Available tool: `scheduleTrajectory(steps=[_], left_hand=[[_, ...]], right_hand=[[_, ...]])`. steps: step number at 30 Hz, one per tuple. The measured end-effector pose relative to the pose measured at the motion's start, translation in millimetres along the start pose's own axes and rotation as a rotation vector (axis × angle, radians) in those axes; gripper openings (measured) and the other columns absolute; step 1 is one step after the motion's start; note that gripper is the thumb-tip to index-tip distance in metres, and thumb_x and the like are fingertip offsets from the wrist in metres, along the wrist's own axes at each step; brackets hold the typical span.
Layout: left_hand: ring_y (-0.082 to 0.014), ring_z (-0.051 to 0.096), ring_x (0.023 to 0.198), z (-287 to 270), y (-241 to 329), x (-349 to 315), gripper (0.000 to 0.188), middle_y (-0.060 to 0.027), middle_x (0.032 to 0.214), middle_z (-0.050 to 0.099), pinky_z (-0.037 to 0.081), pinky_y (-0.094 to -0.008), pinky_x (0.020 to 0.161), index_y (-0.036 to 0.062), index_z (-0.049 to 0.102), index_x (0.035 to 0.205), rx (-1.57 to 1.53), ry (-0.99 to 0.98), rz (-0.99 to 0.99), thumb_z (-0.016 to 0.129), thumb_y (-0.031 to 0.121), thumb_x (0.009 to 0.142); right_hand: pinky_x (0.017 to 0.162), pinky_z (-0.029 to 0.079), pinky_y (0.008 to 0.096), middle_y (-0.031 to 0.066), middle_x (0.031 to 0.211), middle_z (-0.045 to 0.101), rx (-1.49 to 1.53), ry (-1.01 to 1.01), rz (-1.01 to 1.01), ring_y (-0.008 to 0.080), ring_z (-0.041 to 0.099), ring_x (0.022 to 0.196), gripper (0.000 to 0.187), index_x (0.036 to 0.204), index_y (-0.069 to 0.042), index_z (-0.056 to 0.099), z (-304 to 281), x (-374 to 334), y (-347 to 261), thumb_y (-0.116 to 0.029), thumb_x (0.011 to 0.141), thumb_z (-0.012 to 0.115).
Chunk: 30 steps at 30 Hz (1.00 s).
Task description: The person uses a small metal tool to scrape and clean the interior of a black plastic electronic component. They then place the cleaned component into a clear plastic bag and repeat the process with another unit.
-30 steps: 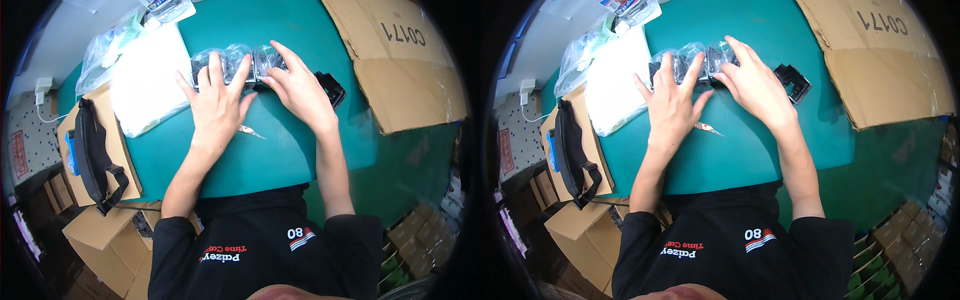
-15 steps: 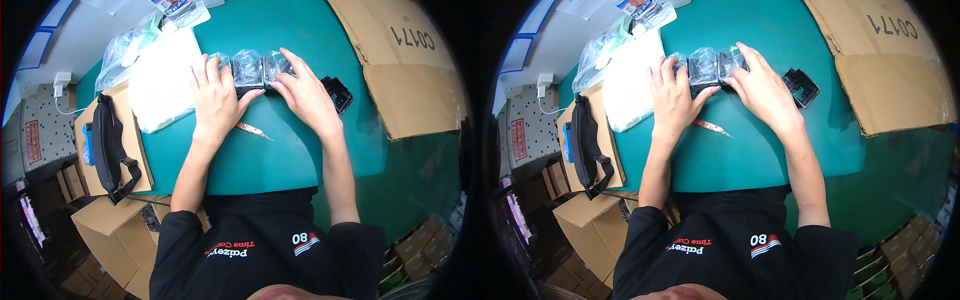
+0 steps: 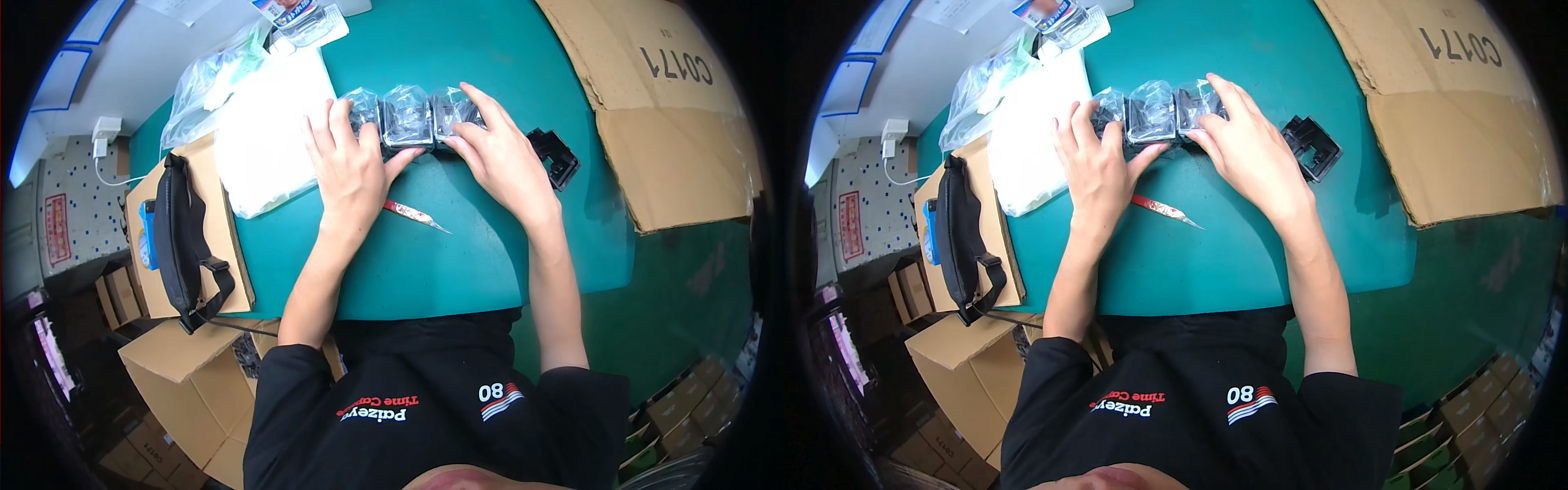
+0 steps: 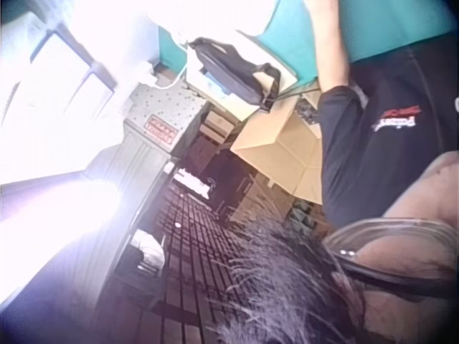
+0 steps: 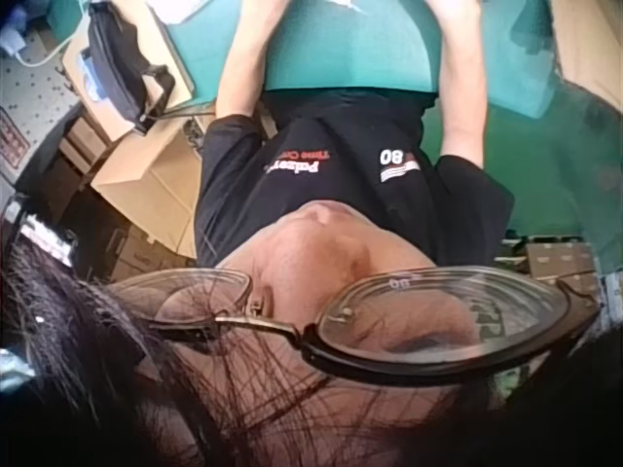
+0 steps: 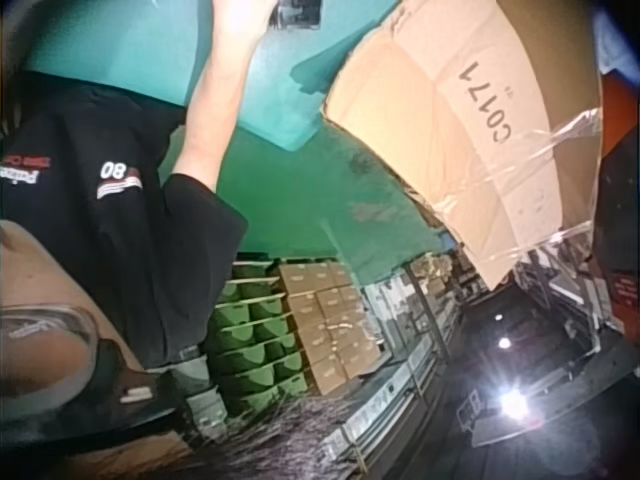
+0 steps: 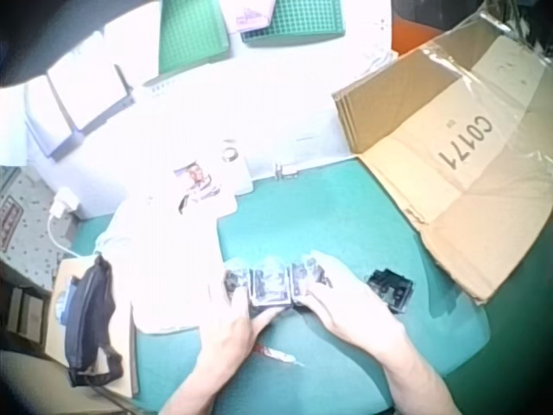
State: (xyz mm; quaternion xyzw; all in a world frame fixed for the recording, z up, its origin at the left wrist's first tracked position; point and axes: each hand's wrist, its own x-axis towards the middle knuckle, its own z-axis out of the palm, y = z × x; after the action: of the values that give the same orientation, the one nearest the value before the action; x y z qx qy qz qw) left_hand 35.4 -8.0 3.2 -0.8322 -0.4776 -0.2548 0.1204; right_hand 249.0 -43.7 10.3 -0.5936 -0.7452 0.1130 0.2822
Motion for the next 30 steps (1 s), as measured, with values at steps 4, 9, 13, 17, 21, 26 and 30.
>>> scheduleTrajectory(steps=[4,9,13,17,21,26,30], left_hand=[[-0.0404,0.052,0.126,24,-20,4,0.068,-0.0229,0.121,0.06,0.037,-0.0573,0.114,-0.0038,0.06,0.095,-0.043,-0.023,0.124,0.085,0.053,0.067],[-0.0376,0.054,0.123,22,-22,3,0.074,-0.0217,0.123,0.06,0.038,-0.0573,0.113,-0.0026,0.06,0.11,-0.053,-0.104,0.083,0.084,0.053,0.068],[-0.0362,0.055,0.119,-8,0,4,0.088,-0.0193,0.128,0.055,0.041,-0.0547,0.108,0.0057,0.055,0.139,-0.018,-0.07,-0.021,0.085,0.051,0.069],[-0.0389,0.056,0.111,-16,18,-5,0.093,-0.0214,0.136,0.049,0.045,-0.0499,0.098,0.0203,0.049,0.151,-0.257,-0.216,0.001,0.088,0.045,0.07],[-0.0332,0.058,0.098,4,37,2,0.078,-0.0081,0.12,0.059,0.044,-0.0482,0.083,0.0318,0.056,0.142,0.041,-0.202,0.123,0.082,0.052,0.071],[-0.033,0.059,0.089,27,37,5,0.026,-0.0045,0.092,0.065,0.044,-0.0491,0.074,0.0262,0.069,0.102,-0.111,-0.105,0.013,0.077,0.029,0.077],[-0.0344,0.059,0.088,41,37,5,0.02,-0.006,0.091,0.065,0.045,-0.0513,0.074,0.0267,0.071,0.097,-0.153,0.047,0.005,0.075,0.033,0.078]], right_hand=[[0.104,0.051,0.0451,0.0233,0.145,0.052,0.011,0.005,0.006,0.0357,0.054,0.132,0.027,0.095,0.003,0.072,1,0,0,-0.024,0.095,0.069],[0.103,0.051,0.0451,0.0231,0.145,0.052,0.002,0.002,0.0,0.0352,0.054,0.133,0.026,0.095,0.002,0.073,1,1,-1,-0.024,0.095,0.07],[0.103,0.051,0.0448,0.0233,0.145,0.052,0.011,0.004,0.011,0.0351,0.054,0.133,0.026,0.095,0.002,0.072,0,-1,0,-0.024,0.095,0.07],[0.102,0.052,0.0447,0.0236,0.146,0.052,0.028,-0.012,0.018,0.0355,0.054,0.133,0.026,0.095,0.003,0.072,-1,-1,1,-0.023,0.095,0.07],[0.103,0.051,0.045,0.0251,0.146,0.051,-0.005,-0.003,0.004,0.037,0.052,0.134,0.025,0.099,0.004,0.071,-2,-2,1,-0.021,0.096,0.068],[0.11,0.045,0.0462,0.0272,0.146,0.05,-0.045,0.012,-0.036,0.0406,0.049,0.136,0.023,0.106,0.005,0.07,2,2,-10,-0.014,0.096,0.063],[0.113,0.04,0.0474,0.0264,0.144,0.052,-0.057,0.175,-0.072,0.0422,0.051,0.134,0.028,0.116,0.005,0.069,3,3,-5,-0.013,0.095,0.064]])
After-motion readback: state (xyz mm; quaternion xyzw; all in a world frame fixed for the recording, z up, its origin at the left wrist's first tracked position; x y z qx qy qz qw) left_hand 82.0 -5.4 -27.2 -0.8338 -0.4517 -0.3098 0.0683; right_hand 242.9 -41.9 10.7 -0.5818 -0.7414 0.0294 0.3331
